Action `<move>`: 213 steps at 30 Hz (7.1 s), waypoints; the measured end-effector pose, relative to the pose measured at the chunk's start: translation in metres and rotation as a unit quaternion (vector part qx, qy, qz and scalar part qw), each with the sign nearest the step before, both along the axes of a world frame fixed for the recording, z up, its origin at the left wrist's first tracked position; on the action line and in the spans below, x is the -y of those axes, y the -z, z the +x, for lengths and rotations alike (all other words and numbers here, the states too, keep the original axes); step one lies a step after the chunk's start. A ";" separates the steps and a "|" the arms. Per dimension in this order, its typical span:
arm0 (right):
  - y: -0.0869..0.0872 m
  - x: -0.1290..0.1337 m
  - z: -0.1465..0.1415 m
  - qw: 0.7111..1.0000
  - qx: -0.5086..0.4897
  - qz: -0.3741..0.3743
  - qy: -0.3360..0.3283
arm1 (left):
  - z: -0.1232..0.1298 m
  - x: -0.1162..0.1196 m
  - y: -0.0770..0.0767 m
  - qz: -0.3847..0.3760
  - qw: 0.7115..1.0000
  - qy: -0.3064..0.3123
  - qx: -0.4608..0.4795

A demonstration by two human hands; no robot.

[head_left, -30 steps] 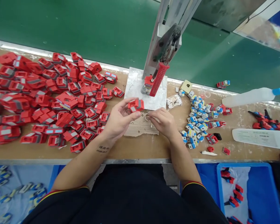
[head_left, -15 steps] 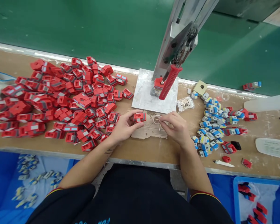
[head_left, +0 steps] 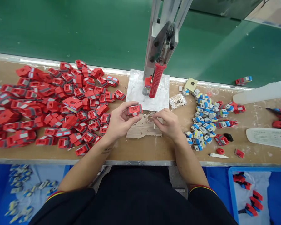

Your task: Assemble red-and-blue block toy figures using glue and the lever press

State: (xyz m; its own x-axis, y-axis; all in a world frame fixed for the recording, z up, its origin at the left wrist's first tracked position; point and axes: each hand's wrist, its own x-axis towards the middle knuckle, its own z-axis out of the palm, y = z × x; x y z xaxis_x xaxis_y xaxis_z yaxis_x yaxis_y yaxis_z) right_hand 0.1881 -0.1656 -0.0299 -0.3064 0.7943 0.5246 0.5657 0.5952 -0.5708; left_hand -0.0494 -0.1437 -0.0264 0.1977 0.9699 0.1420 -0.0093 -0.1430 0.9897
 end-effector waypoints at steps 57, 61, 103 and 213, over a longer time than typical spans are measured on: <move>-0.032 0.019 -0.001 0.962 -0.255 -0.009 0.097 | 0.007 0.021 0.002 0.166 0.981 0.004 -0.097; -0.030 0.014 0.015 0.983 -0.148 -0.074 0.083 | 0.005 0.019 0.005 0.160 0.981 -0.015 -0.104; -0.028 0.019 -0.018 0.945 -0.308 -0.107 0.001 | 0.007 0.020 0.006 0.178 0.980 0.004 -0.092; -0.032 0.018 -0.012 0.950 -0.302 -0.077 -0.028 | 0.004 0.020 0.000 0.157 0.982 0.047 -0.098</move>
